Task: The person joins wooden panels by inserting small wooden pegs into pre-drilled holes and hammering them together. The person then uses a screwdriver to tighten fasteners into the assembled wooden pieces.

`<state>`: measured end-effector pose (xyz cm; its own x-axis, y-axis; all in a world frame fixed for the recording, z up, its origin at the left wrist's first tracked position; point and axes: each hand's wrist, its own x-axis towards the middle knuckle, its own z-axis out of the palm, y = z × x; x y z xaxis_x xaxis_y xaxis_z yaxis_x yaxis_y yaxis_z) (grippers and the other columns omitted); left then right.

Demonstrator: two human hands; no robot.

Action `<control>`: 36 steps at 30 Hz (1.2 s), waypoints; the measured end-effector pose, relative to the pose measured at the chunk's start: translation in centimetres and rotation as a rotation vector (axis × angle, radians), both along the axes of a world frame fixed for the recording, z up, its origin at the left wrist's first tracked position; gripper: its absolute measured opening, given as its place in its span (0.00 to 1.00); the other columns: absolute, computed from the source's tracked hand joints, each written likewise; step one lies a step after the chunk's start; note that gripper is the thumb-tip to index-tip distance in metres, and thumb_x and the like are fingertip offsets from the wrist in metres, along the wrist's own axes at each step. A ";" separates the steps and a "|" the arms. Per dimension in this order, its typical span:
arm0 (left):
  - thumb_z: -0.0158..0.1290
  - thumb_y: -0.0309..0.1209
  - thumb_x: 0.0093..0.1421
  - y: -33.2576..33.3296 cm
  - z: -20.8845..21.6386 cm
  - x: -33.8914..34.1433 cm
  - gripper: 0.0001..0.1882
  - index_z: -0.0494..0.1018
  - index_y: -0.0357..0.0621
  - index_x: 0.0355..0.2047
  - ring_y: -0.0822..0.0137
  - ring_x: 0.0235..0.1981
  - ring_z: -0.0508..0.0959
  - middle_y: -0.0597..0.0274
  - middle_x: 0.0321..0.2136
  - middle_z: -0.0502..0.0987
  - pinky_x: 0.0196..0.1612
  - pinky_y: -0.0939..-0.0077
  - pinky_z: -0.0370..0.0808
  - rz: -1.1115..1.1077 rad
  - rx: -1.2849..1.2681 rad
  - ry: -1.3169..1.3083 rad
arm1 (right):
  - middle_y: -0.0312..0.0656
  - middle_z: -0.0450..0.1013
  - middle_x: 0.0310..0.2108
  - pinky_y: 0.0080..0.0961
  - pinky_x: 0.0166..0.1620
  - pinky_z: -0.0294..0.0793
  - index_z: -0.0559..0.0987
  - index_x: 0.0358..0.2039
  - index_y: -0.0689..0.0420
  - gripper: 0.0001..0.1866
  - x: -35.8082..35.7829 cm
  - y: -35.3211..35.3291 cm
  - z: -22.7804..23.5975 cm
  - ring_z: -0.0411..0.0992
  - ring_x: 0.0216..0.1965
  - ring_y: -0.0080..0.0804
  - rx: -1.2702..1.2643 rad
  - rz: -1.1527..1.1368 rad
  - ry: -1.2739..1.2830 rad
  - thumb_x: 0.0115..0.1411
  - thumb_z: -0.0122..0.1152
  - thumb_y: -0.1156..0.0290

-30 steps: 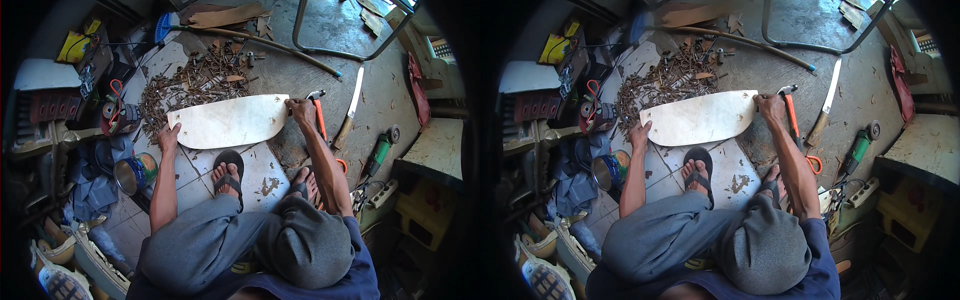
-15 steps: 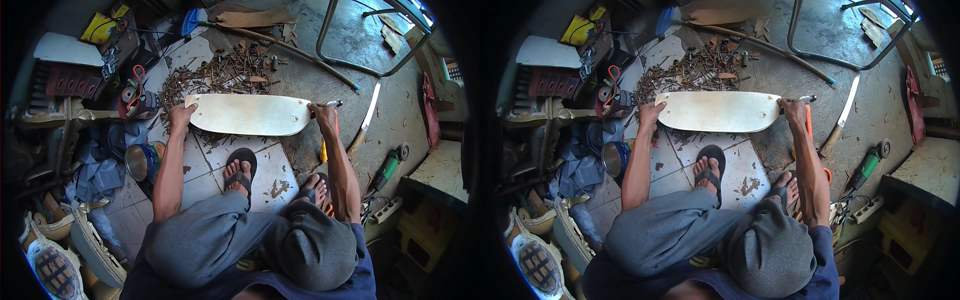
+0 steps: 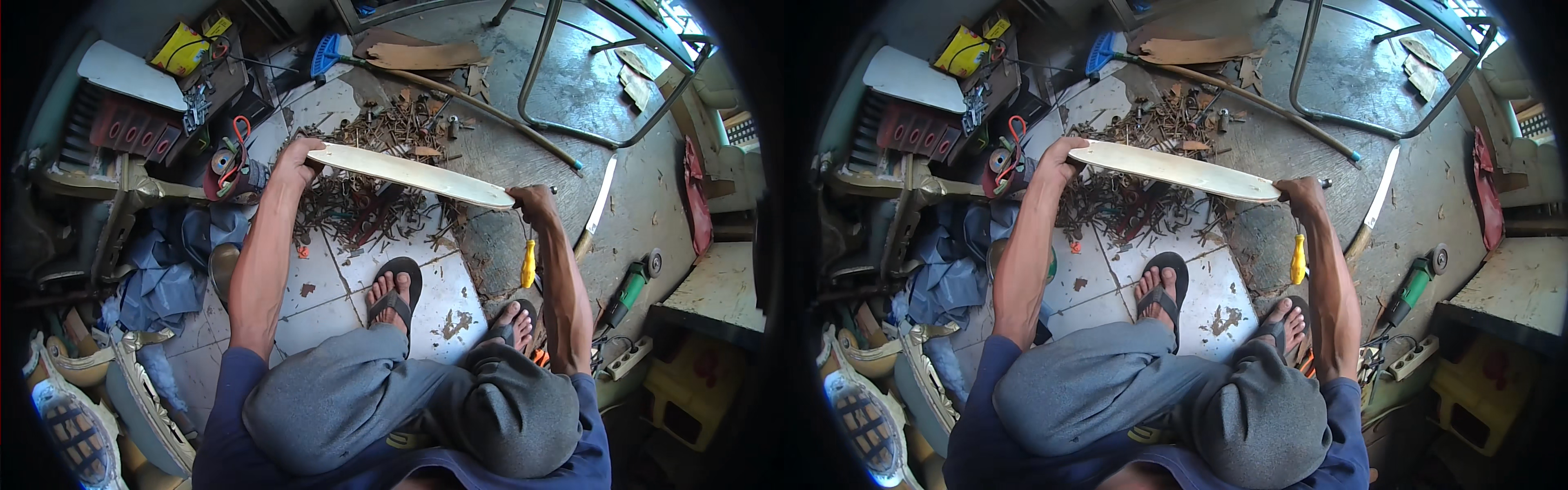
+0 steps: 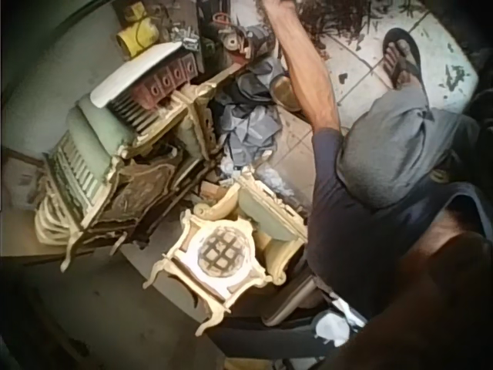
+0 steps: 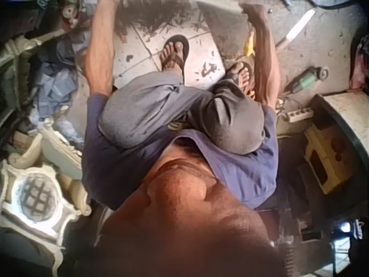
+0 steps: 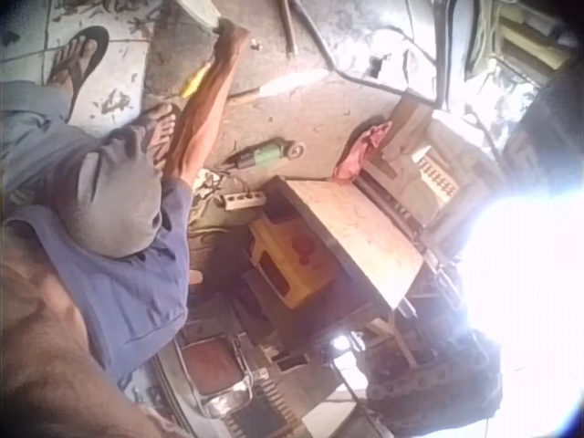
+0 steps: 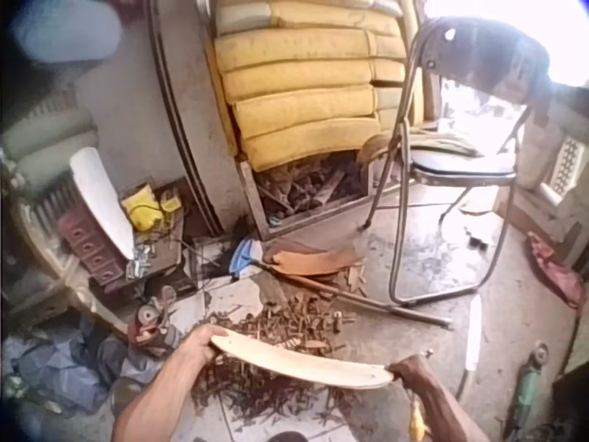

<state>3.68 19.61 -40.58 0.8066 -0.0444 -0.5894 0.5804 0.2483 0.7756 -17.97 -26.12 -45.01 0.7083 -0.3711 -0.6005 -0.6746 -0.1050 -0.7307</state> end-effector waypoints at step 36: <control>0.54 0.22 0.61 -28.7 17.4 7.0 0.13 0.74 0.39 0.47 0.63 0.30 0.79 0.58 0.38 0.75 0.26 0.69 0.88 -0.193 0.265 -0.302 | 0.35 0.71 0.23 0.11 0.12 0.50 0.78 0.39 0.63 0.10 -6.8 7.0 -4.3 0.50 0.11 0.10 1.038 -0.119 0.176 0.67 0.57 0.68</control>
